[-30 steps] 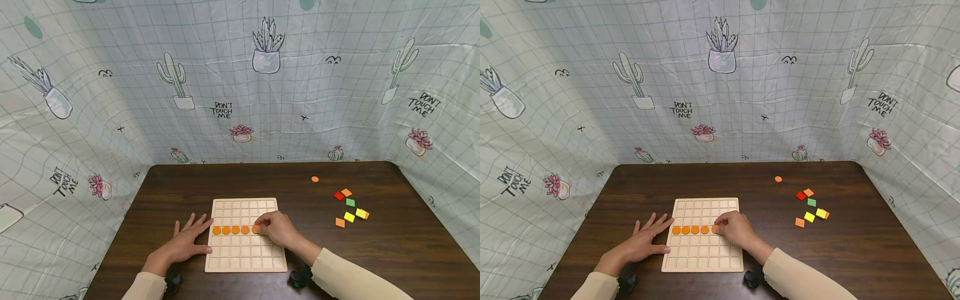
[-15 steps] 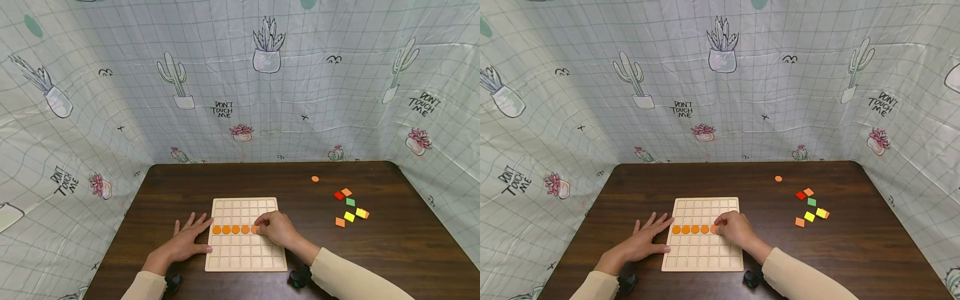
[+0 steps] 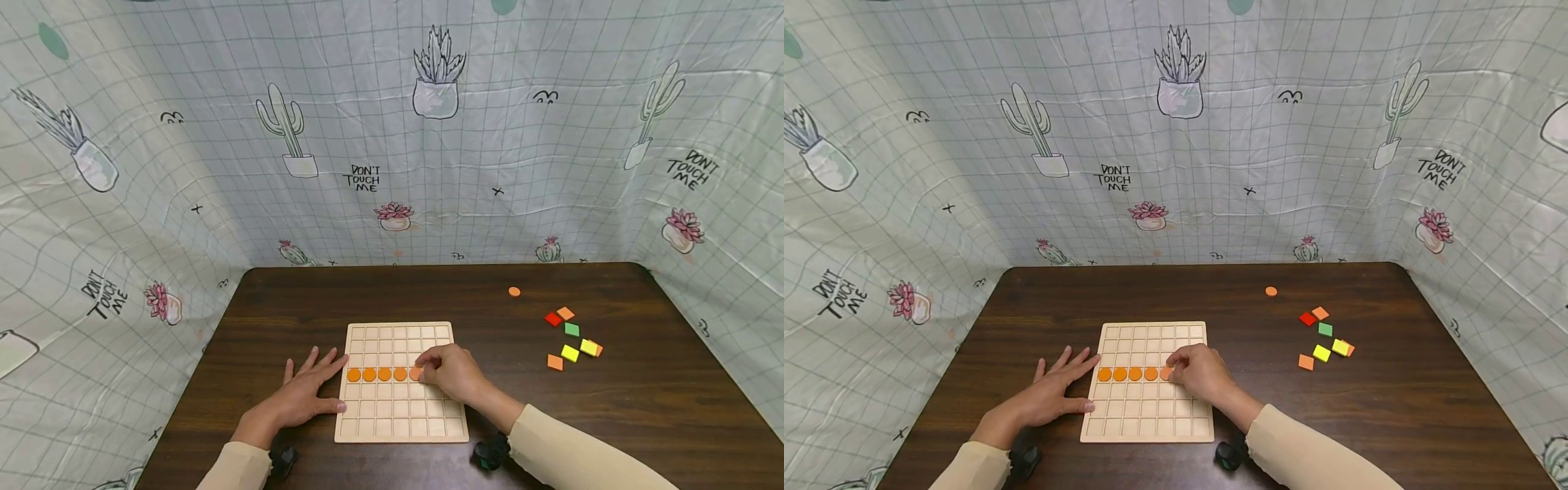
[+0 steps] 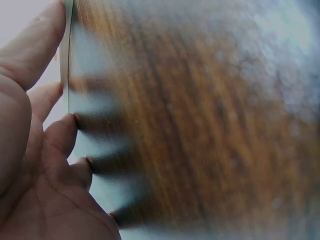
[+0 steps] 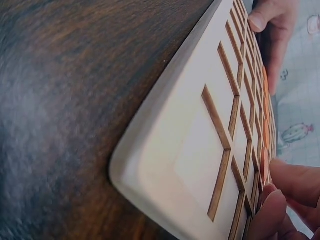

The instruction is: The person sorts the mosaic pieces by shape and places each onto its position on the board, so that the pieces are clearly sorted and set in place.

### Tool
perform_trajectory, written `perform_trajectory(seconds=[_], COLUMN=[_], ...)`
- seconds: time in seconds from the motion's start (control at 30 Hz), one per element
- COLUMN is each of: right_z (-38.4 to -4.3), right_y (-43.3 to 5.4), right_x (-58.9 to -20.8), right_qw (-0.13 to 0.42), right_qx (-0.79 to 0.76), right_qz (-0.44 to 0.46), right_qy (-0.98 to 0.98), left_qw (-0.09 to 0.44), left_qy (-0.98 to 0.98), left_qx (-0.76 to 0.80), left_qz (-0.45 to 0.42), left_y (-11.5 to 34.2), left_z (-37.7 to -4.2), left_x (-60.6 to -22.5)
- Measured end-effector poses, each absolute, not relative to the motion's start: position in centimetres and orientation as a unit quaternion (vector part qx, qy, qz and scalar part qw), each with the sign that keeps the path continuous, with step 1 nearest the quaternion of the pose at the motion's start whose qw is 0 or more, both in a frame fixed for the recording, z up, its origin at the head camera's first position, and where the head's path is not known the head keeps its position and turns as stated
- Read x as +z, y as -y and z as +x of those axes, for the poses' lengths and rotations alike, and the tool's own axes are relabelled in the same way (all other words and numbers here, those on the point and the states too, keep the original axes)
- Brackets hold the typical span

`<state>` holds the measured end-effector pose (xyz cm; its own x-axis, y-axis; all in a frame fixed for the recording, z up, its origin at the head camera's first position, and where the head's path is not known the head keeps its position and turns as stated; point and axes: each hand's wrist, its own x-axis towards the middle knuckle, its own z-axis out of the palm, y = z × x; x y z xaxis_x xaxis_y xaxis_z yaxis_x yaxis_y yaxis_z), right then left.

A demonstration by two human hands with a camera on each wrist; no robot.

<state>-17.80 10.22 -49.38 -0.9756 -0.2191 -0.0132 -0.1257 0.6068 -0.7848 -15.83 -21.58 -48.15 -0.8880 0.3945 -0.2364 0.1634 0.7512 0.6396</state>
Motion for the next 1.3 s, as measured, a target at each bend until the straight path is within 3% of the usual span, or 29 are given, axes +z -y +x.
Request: perform_trajectory(seconds=[0.5,1.3], right_z=[-18.2,-21.9], right_y=[-11.0,-16.2], right_x=[-49.8,-47.7], right_qw=[0.109,0.049], right_qx=[-0.531,-0.521], right_qz=[-0.058,-0.025], right_qy=[-0.838,-0.851], left_qw=[0.181,0.177], left_qy=[-0.92,-0.923], left_qx=[0.311,0.307], left_qz=[0.153,0.147], left_y=[21.6,21.5], left_z=[-16.0,-15.9], left_x=[-48.4,-48.5])
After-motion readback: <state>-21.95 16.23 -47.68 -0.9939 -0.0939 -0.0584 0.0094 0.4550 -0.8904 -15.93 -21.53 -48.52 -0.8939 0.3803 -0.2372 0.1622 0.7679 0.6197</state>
